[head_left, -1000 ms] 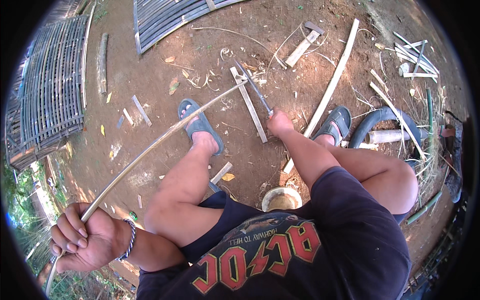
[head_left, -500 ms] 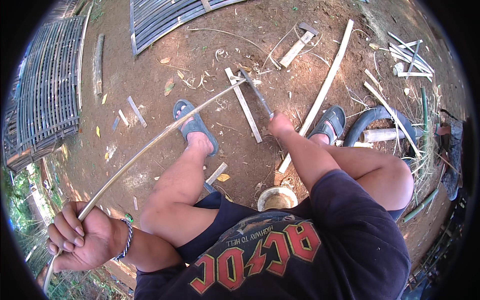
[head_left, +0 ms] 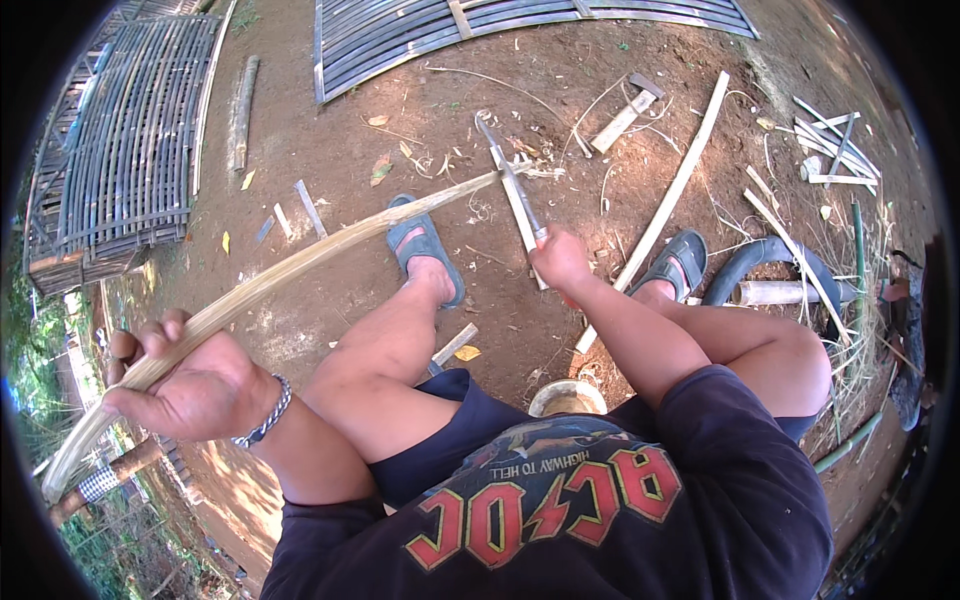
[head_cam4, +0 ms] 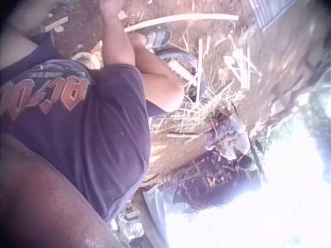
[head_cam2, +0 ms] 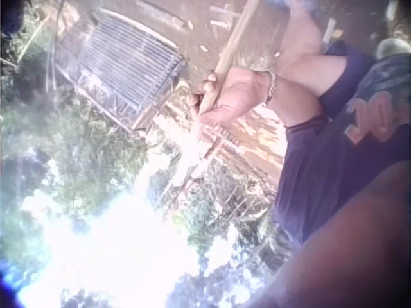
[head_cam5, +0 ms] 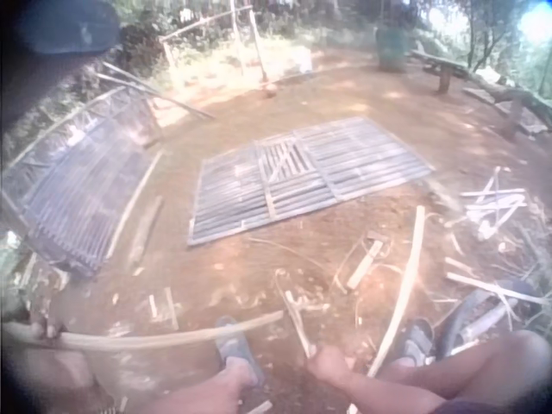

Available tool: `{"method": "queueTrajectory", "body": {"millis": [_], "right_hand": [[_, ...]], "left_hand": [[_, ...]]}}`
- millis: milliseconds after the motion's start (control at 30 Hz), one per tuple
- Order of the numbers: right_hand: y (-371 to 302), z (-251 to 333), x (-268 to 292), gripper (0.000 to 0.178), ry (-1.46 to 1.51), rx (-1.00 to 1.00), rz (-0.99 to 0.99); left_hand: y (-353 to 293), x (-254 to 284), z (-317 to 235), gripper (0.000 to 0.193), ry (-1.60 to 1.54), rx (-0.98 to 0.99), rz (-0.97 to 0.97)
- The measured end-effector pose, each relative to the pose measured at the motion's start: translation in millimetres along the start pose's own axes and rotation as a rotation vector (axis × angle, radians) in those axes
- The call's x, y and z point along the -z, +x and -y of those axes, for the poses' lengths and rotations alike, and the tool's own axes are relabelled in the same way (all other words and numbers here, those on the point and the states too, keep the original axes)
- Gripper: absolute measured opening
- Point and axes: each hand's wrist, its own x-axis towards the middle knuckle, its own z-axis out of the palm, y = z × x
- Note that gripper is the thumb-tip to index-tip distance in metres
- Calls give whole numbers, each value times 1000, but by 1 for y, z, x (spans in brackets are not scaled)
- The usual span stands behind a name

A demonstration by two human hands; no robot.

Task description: The person sits on the ground and uses a knife to shave the outer layer off a long bamboo strip. They hold the strip with one hand and scrape the blade along its length to remove the surface, occasionally pausing to inspect the progress.

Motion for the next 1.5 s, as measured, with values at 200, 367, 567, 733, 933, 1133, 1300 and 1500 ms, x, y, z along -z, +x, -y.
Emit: {"method": "queueTrajectory", "body": {"millis": [200, 367, 567, 733, 933, 1133, 1300, 1500], "right_hand": [[-74, 108, 32, 30, 98, 295, 52], [-123, 144, 49, 26, 106, 558, 62], [-103, 105, 52, 29, 89, 382, 57], [-127, 124, 73, 32, 80, 508, 115], [-103, 108, 66, 37, 105, 363, 83], [-121, 124, 70, 37, 88, 551, 89], [-82, 81, 62, 31, 30, 332, 50], [-108, 107, 66, 31, 50, 481, 90]], "left_hand": [[-14, -8, -1, 54, -154, 23, 59], [-28, -23, -8, 55, -181, 5, 57], [-42, -37, -12, 56, -118, -37, -5], [-50, -45, -17, 54, -121, -44, -19], [-52, -56, -16, 52, -62, -38, -29], [-54, -60, -20, 51, -16, -60, -65], [-58, -61, -18, 52, 49, -66, -69], [-52, -60, -16, 52, 23, -96, -116]]}}
